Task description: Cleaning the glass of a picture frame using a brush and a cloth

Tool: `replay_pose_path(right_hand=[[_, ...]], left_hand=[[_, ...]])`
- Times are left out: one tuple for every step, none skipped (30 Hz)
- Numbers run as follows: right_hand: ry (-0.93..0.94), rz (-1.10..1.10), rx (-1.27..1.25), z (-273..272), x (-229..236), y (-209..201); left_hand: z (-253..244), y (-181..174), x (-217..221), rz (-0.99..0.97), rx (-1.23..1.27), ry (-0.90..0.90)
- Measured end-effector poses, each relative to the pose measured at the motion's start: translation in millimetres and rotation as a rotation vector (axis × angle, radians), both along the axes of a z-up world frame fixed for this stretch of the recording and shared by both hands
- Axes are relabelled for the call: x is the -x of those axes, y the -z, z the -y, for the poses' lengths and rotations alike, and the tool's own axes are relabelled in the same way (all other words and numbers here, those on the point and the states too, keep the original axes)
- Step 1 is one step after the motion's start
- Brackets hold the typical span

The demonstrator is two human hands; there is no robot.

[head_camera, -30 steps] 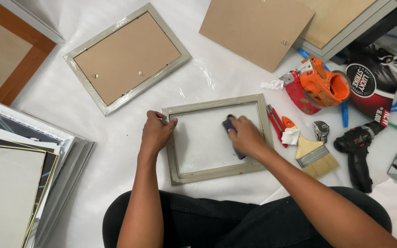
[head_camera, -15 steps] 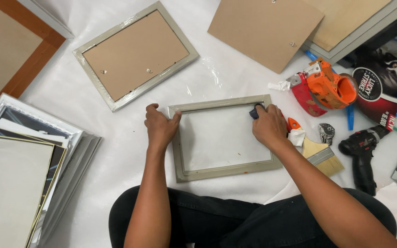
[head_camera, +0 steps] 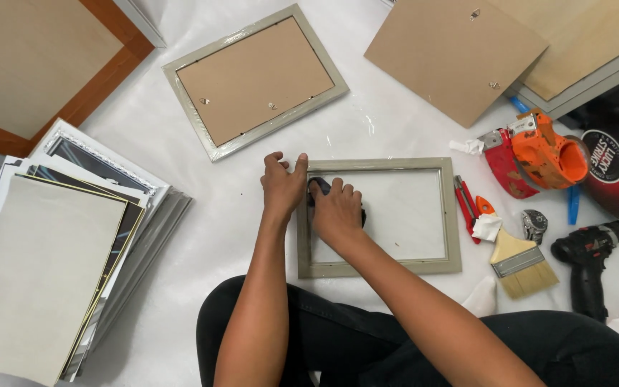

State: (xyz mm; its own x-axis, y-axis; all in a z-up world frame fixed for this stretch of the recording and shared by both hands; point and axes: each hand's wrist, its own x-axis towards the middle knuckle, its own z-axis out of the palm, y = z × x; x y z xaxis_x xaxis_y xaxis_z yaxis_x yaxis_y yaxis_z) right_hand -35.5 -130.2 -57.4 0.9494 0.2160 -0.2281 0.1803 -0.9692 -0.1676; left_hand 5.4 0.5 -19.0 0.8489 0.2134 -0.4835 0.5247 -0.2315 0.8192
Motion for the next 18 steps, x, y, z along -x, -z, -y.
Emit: replay_pose_path(right_hand=[[0.001, -0.018, 0.034, 1.8, -0.1, 0.6], [0.002, -0.037, 0.069, 4.0, -0.4, 1.3], [0.009, -0.034, 0.073, 15.1, -2.0, 0.1], [0.042, -0.067, 0.109, 26.2, -3.4, -1.2], [0.072, -0.102, 0.143, 36.1, -3.8, -2.1], [0.076, -0.101, 0.144, 52.1, -5.8, -5.6], [0.134, -0.149, 0.185, 67.7, -8.2, -9.4], [0.192, -0.197, 0.226, 83.2, -10.4, -13.3], [0.195, -0.195, 0.227, 101.8, -11.6, -17.0], [0.248, -0.193, 0.253, 120.2, -12.9, -20.7], [0.299, -0.191, 0.279, 138.1, -14.0, -24.3], [0.300, -0.190, 0.282, 157.9, -16.0, -17.0], [0.342, -0.193, 0.315, 177.2, -18.0, -9.5], [0.383, -0.197, 0.349, 196.3, -19.9, -2.0], [0.383, -0.195, 0.350, 202.0, -20.7, -1.1], [0.405, -0.194, 0.338, 207.8, -21.6, -0.3], [0.428, -0.193, 0.326, 213.8, -22.8, 0.5], [0.428, -0.193, 0.326, 206.1, -23.7, -10.5]], left_hand=[[-0.5, -0.2, 0.6, -0.007, 0.002, 0.004], [-0.6, -0.3, 1.0, -0.013, 0.003, 0.008], [-1.2, -2.1, 0.9, -0.010, 0.007, 0.015], [-1.6, -3.9, 0.8, -0.026, -0.006, 0.040], [-3.4, -5.6, 2.0, -0.043, -0.022, 0.062], [-3.3, -3.2, 2.2, -0.043, -0.020, 0.066], [-3.5, -0.9, 2.1, -0.058, -0.068, 0.120], [-3.9, 1.2, 2.0, -0.073, -0.116, 0.174], [-3.0, 3.5, 1.3, -0.071, -0.114, 0.176], [-2.3, 5.8, 0.6, -0.082, -0.168, 0.218], [-2.2, 8.5, 0.2, -0.094, -0.222, 0.259], [-1.9, 11.2, -0.4, -0.093, -0.219, 0.260], [-2.4, 13.7, -0.3, -0.096, -0.243, 0.271], [-2.9, 16.3, -0.1, -0.098, -0.266, 0.282], [-3.0, 13.6, 1.1, -0.097, -0.265, 0.282], [-2.9, 11.0, 2.3, -0.095, -0.272, 0.297], [-2.6, 7.9, 2.8, -0.092, -0.280, 0.313], [-2.1, 9.2, 2.5, -0.091, -0.280, 0.314]])
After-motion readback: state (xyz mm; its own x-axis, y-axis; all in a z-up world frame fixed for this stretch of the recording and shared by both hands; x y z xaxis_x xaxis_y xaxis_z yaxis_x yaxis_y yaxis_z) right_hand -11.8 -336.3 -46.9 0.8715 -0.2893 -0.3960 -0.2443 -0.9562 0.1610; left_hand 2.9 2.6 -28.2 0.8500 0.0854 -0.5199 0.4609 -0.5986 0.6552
